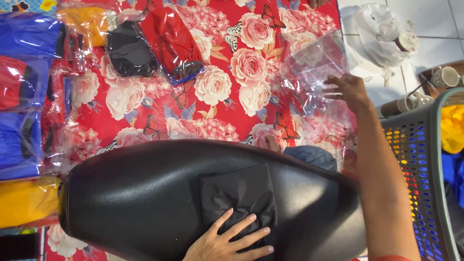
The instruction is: Fitting a black protective cover onto a motorcycle seat, smoothing it out, and placing it into a plastic packaging sleeve.
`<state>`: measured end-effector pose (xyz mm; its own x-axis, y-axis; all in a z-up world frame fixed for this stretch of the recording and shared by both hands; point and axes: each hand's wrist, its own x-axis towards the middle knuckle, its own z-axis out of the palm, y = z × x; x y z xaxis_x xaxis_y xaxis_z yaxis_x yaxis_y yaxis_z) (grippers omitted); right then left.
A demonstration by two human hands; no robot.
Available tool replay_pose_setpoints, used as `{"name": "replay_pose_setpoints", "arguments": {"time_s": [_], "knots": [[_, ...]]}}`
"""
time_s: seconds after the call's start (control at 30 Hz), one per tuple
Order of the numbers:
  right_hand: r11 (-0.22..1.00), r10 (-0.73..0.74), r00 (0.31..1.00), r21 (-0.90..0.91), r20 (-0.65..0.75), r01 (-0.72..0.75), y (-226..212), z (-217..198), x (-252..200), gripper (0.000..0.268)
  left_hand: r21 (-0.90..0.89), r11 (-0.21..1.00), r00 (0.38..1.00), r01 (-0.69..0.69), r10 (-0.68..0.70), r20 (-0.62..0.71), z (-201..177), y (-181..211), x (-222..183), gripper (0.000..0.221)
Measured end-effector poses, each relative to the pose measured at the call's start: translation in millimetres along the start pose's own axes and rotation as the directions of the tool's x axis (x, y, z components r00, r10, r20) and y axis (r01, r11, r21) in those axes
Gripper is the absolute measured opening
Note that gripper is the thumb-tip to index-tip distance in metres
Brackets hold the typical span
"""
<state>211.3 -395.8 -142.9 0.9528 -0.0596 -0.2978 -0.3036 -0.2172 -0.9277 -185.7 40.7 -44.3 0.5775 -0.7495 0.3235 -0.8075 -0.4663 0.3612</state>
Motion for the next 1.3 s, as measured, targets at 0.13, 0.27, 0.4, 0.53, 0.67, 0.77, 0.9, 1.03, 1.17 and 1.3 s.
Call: {"name": "replay_pose_setpoints", "arguments": {"time_s": [0.13, 0.27, 0.4, 0.53, 0.67, 0.77, 0.9, 1.03, 1.17, 1.3], "knots": [[0.998, -0.046, 0.995, 0.046, 0.085, 0.043, -77.6, 12.7, -76.4, 0.038, 0.038, 0.999, 1.0, -0.015, 0.016, -0.024, -0.3, 1.5, 0.8, 0.048], [0.977, -0.166, 0.969, -0.103, 0.184, 0.187, -148.6, 51.1, -170.8, 0.035, -0.041, 0.998, 0.999, -0.038, 0.039, 0.008, -9.0, 3.0, 0.9, 0.052], [0.936, -0.232, 0.919, -0.185, 0.318, 0.3, -186.3, 101.8, -261.6, 0.021, -0.335, 0.94, 0.971, -0.059, -0.024, -0.237, -25.7, 7.2, -3.6, 0.06], [0.588, -0.511, 0.742, -0.454, 0.434, 0.67, -192.2, 173.8, -351.1, 0.017, -0.518, 0.855, 0.826, -0.008, -0.287, -0.486, -34.8, 13.2, -8.4, 0.043], [0.185, -0.587, 0.548, -0.561, 0.595, 0.807, -152.9, 255.0, -411.2, 0.035, -0.98, 0.197, 0.648, 0.041, -0.752, -0.124, -50.6, 11.7, -20.4, 0.094], [0.076, -0.482, 0.551, -0.594, 0.682, 0.801, -126.5, 301.6, -433.3, 0.04, -0.991, -0.014, 0.638, -0.133, -0.766, -0.075, -38.6, 9.1, -46.0, 0.109], [0.122, -0.464, 0.294, -0.268, 0.836, 0.956, -134.9, 319.9, -449.3, 0.031, -0.968, -0.013, 0.506, -0.25, -0.854, -0.119, -60.5, 14.7, -57.6, 0.094], [0.662, -0.358, 0.482, -0.146, 0.8, 0.735, -154.2, 304.7, -449.7, 0.04, -0.996, -0.092, 0.141, -0.001, -0.986, 0.091, -72.6, 16.7, -79.6, 0.064], [0.502, -0.587, 0.668, -0.441, 0.458, 0.744, -151.7, 284.8, -409.7, 0.066, -0.99, -0.102, 0.472, -0.098, -0.88, 0.044, -84.2, -2.3, -127.3, 0.044], [0.857, -0.205, 0.817, -0.305, 0.538, 0.416, -146.2, 270.1, -377.6, 0.116, -0.995, -0.028, 0.802, -0.099, -0.593, -0.063, -113.8, -29.0, -173.0, 0.033]]}}
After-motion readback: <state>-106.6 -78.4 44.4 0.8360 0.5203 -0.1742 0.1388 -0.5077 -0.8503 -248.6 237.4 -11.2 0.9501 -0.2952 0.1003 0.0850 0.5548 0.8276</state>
